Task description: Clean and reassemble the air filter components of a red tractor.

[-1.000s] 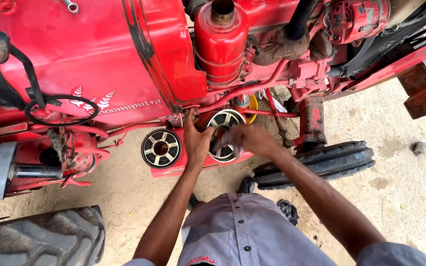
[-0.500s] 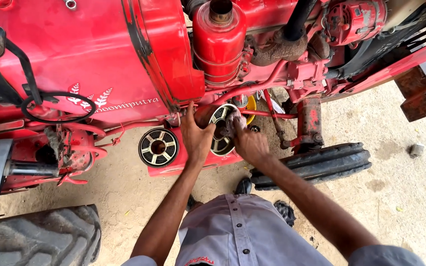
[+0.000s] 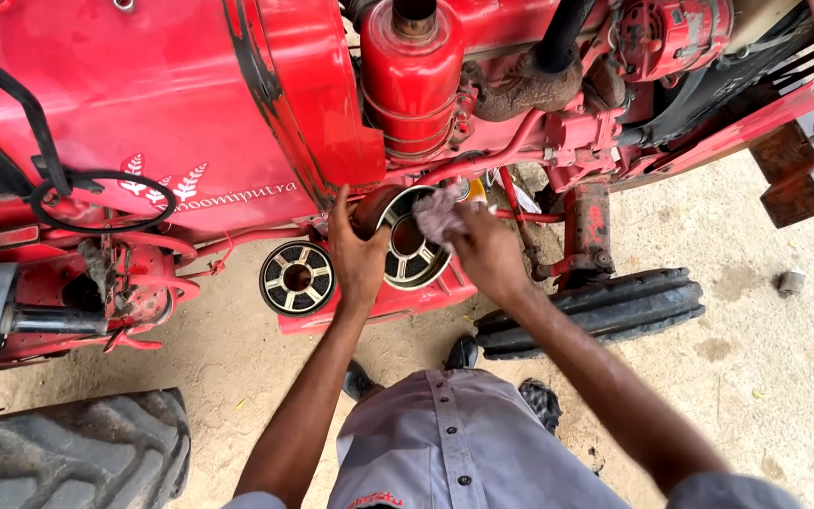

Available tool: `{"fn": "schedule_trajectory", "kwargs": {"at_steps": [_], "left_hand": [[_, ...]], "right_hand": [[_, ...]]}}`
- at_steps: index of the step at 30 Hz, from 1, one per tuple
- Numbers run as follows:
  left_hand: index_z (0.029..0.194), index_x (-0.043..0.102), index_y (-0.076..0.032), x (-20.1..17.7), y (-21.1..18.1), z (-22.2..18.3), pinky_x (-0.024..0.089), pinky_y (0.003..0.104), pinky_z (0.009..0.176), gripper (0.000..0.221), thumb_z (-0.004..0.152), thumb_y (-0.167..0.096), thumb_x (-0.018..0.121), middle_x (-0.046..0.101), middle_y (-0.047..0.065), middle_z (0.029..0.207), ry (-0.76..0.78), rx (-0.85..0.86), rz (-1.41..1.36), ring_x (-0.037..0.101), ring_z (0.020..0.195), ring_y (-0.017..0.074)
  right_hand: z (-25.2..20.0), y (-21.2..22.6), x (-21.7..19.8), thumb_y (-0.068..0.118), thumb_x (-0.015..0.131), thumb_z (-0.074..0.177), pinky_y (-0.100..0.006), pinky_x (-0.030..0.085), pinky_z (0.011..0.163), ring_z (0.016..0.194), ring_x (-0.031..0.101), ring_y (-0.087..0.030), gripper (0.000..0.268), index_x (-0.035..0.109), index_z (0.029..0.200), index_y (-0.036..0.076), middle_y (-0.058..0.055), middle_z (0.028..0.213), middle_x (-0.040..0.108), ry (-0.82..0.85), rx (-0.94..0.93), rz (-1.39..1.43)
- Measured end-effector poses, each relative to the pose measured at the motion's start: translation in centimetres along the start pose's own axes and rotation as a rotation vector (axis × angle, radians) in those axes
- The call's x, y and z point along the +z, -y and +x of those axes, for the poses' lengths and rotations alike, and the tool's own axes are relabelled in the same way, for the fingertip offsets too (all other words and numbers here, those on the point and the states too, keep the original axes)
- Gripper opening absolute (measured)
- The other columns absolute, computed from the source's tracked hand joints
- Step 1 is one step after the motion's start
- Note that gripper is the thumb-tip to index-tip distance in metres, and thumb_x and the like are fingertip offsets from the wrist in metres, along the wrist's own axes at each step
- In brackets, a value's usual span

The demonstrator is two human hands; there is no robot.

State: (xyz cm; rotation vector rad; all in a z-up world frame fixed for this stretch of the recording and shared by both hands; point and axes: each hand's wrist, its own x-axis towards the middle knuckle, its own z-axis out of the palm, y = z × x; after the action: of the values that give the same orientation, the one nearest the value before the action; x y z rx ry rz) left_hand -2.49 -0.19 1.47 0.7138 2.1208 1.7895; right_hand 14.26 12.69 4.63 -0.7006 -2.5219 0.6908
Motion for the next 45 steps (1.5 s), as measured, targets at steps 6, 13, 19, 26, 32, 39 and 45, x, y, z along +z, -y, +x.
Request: {"fn": "schedule_trajectory", "kwargs": {"at_steps": [6, 13, 19, 26, 32, 39, 45], "left_hand": [[0.155, 0.038, -0.011, 0.7, -1.7, -0.7, 0.05, 0.049, 0.099, 0.097, 0.068, -0.012, 0.081, 0.056, 0.016, 0.123, 0.099, 0.215, 0.282, 0.059, 0.117, 0.0331], [0.155, 0.04, -0.016, 1.6, -0.9, -2.2, 0.051, 0.047, 0.096, 0.097, 0.068, -0.012, 0.081, 0.056, 0.015, 0.116, 0.147, 0.302, 0.324, 0.058, 0.113, 0.0339], [0.156, 0.04, -0.012, 1.9, -0.8, -2.9, 0.05, 0.05, 0.099, 0.098, 0.068, -0.009, 0.082, 0.057, 0.016, 0.115, 0.148, 0.399, 0.301, 0.06, 0.112, 0.0343], [0.15, 0.043, -0.004, 2.1, -2.5, -4.2, 0.049, 0.051, 0.097, 0.09, 0.074, -0.018, 0.089, 0.057, 0.02, 0.124, 0.114, 0.497, 0.211, 0.058, 0.114, 0.0386], [0.148, 0.042, -0.002, 2.0, -2.1, -4.4, 0.047, 0.051, 0.106, 0.087, 0.069, -0.004, 0.078, 0.053, 0.024, 0.135, 0.114, 0.581, 0.164, 0.055, 0.125, 0.0432], [0.15, 0.048, -0.006, 2.2, 0.7, -1.7, 0.053, 0.043, 0.105, 0.081, 0.074, 0.001, 0.076, 0.055, 0.019, 0.133, 0.015, 0.318, 0.138, 0.06, 0.124, 0.0338], [0.125, 0.067, 0.001, 0.6, 11.5, 2.3, 0.052, 0.035, 0.096, 0.036, 0.09, -0.006, 0.073, 0.072, 0.01, 0.112, -0.088, -0.151, -0.546, 0.066, 0.104, 0.0205]], "right_hand": [[-1.4, 1.7, 1.8, 0.005, 0.062, 0.078, -0.049, 0.061, 0.063, 0.08, 0.073, -0.038, 0.066, 0.048, 0.142, 0.003, -0.025, 0.147, 0.049, 0.608, -0.196, -0.431], [-0.3, -2.8, 7.9, 0.022, 0.056, 0.099, -0.052, 0.061, 0.081, 0.09, 0.074, -0.039, 0.03, 0.067, 0.114, -0.001, -0.024, 0.106, 0.073, 0.711, 0.09, -0.338], [-1.9, -6.5, 10.6, 0.013, 0.065, 0.085, -0.052, 0.057, 0.072, 0.083, 0.072, -0.039, 0.026, 0.071, 0.105, -0.002, -0.024, 0.091, 0.072, 0.417, -0.072, 0.034], [-4.2, -6.8, 10.1, 0.001, 0.045, 0.097, -0.021, 0.035, 0.04, 0.048, 0.042, -0.005, 0.014, 0.057, 0.093, 0.006, 0.002, 0.069, 0.053, 0.244, 0.939, 1.859], [-4.8, -6.8, 11.6, 0.004, 0.046, 0.094, -0.018, 0.036, 0.039, 0.045, 0.039, -0.005, 0.014, 0.057, 0.087, 0.002, 0.0, 0.066, 0.053, -0.01, 0.832, 2.411], [-4.7, -3.8, 6.5, 0.004, 0.051, 0.09, -0.017, 0.043, 0.041, 0.045, 0.045, -0.005, 0.016, 0.066, 0.095, 0.008, -0.002, 0.076, 0.065, -0.19, 0.848, 2.159], [-3.1, -5.4, -4.5, 0.019, 0.054, 0.097, -0.04, 0.054, 0.111, 0.127, 0.061, -0.021, 0.039, 0.063, 0.132, 0.003, -0.007, 0.132, 0.068, -0.266, 0.346, 1.602]]}}
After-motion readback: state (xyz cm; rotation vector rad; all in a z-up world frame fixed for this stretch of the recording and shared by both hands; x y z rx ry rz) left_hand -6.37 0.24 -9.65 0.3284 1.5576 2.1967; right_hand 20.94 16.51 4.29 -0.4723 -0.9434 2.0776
